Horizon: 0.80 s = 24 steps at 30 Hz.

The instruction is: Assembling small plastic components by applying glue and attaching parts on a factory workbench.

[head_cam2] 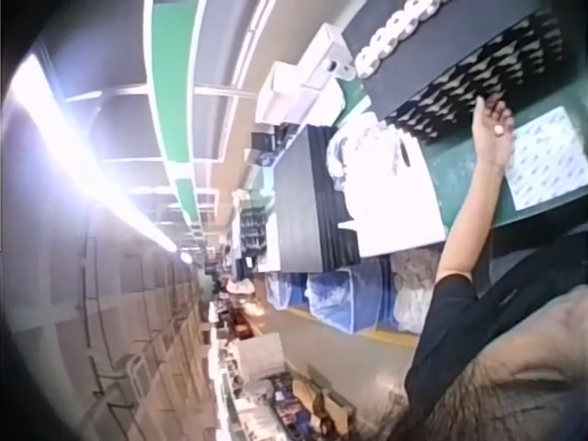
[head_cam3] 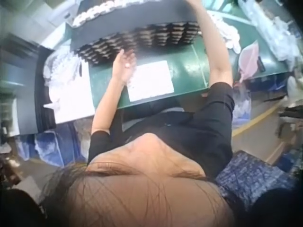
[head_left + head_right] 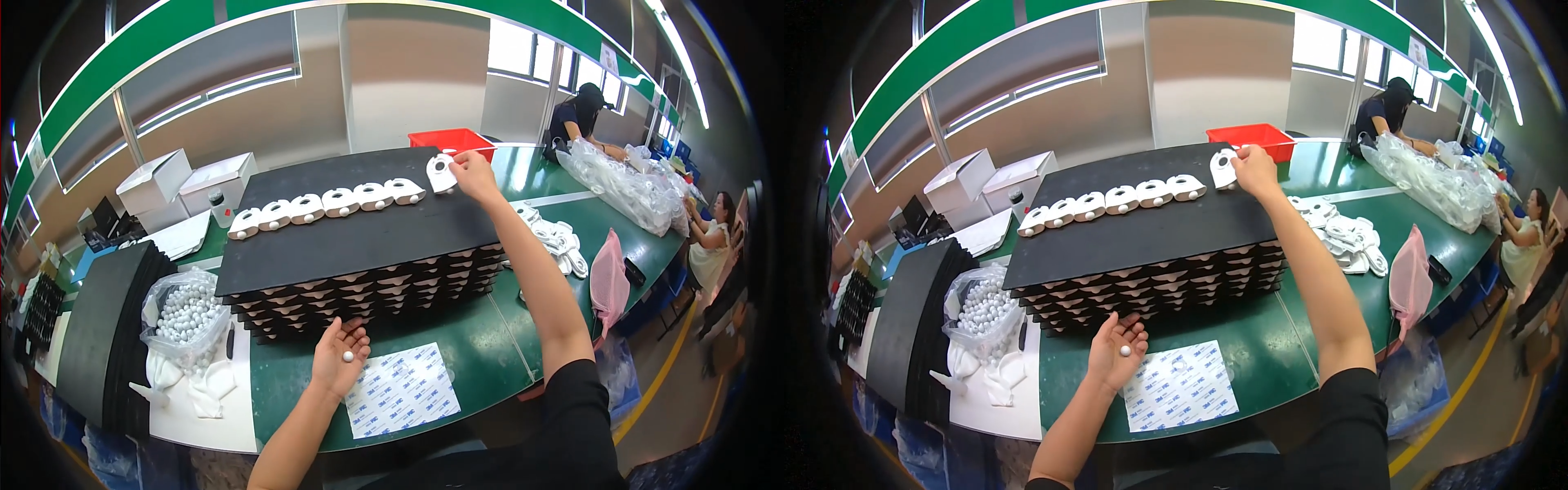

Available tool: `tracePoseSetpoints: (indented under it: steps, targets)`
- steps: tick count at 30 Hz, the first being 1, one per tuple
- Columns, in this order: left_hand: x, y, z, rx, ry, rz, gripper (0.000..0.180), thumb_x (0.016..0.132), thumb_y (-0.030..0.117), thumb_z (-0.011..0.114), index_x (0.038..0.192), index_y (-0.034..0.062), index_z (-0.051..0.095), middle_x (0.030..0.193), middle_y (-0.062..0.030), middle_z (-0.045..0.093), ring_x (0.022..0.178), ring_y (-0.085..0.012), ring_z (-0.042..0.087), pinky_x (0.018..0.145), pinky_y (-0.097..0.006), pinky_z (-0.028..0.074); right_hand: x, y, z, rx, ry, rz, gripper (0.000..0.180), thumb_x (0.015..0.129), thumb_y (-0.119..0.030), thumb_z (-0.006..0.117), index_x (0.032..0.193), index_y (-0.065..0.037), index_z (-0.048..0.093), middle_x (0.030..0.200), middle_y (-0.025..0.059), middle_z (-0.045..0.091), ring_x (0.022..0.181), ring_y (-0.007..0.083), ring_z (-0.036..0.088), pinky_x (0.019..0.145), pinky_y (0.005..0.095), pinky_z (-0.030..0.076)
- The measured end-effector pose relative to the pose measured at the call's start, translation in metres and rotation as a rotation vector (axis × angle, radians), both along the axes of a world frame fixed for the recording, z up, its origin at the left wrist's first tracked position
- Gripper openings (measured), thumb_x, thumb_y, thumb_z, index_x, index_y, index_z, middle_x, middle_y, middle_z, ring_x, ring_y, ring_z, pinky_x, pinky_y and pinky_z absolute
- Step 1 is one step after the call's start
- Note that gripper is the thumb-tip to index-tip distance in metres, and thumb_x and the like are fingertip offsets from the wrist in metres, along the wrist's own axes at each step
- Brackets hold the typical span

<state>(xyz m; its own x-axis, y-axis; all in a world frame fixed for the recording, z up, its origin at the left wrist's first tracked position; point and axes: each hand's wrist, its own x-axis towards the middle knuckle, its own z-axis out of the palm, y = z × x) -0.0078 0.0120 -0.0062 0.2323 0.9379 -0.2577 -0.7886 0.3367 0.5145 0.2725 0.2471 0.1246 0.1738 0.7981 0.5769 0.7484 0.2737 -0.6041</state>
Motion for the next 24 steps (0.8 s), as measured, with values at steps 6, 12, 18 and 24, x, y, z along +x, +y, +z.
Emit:
tracePoseSetpoints:
  steps: [6, 12, 18, 24]
  targets:
    - [0.0, 0.0, 0.001, -0.052, -0.062, 0.018, 0.029, 0.081, 0.02, 0.051, 0.101, -0.0017, 0.05, 0.093, -0.0104, 0.05, 0.086, -0.0214, 0.048, 0.076, -0.03, 0.041, -0.002, 0.011, -0.008, -0.209, -0.031, 0.08, 0.025, 0.075, -0.022, 0.059, 0.084, 0.0, 0.066, 0.074, 0.0118, 0.064, 0.07, 0.0178, 0.061, 0.066, 0.0292, 0.047]
    - [-0.002, -0.002, -0.003, 0.002, -0.087, 0.024, 0.029, 0.074, 0.0, 0.046, 0.102, -0.003, 0.048, 0.099, -0.0141, 0.047, 0.098, -0.0289, 0.047, 0.081, -0.031, 0.042, 0.039, -0.029, 0.005, -0.15, 0.205, 0.335, 0.024, 0.08, -0.014, 0.055, 0.096, 0.002, 0.062, 0.079, 0.0093, 0.063, 0.068, 0.014, 0.057, 0.061, 0.0272, 0.045]
    - [0.007, -0.004, -0.006, 0.008, 0.057, 0.001, 0.024, 0.081, -0.004, 0.043, 0.105, -0.0016, 0.046, 0.103, -0.0166, 0.049, 0.093, -0.0257, 0.051, 0.081, -0.029, 0.044, 0.111, -0.105, -0.022, -0.041, -0.322, -0.072, 0.016, 0.074, -0.015, 0.061, 0.085, -0.003, 0.063, 0.083, 0.0159, 0.064, 0.076, 0.0298, 0.061, 0.069, 0.0371, 0.048]
    - [0.012, -0.01, 0.002, 0.045, 0.203, -0.114, 0.02, 0.088, 0.022, 0.052, 0.098, 0.0043, 0.05, 0.091, -0.0107, 0.058, 0.073, -0.0156, 0.056, 0.063, -0.024, 0.047, 0.125, -0.173, -0.075, -0.488, -0.601, -0.341, 0.034, 0.073, -0.034, 0.065, 0.081, -0.002, 0.059, 0.077, 0.0178, 0.062, 0.076, 0.0338, 0.061, 0.068, 0.0421, 0.047]
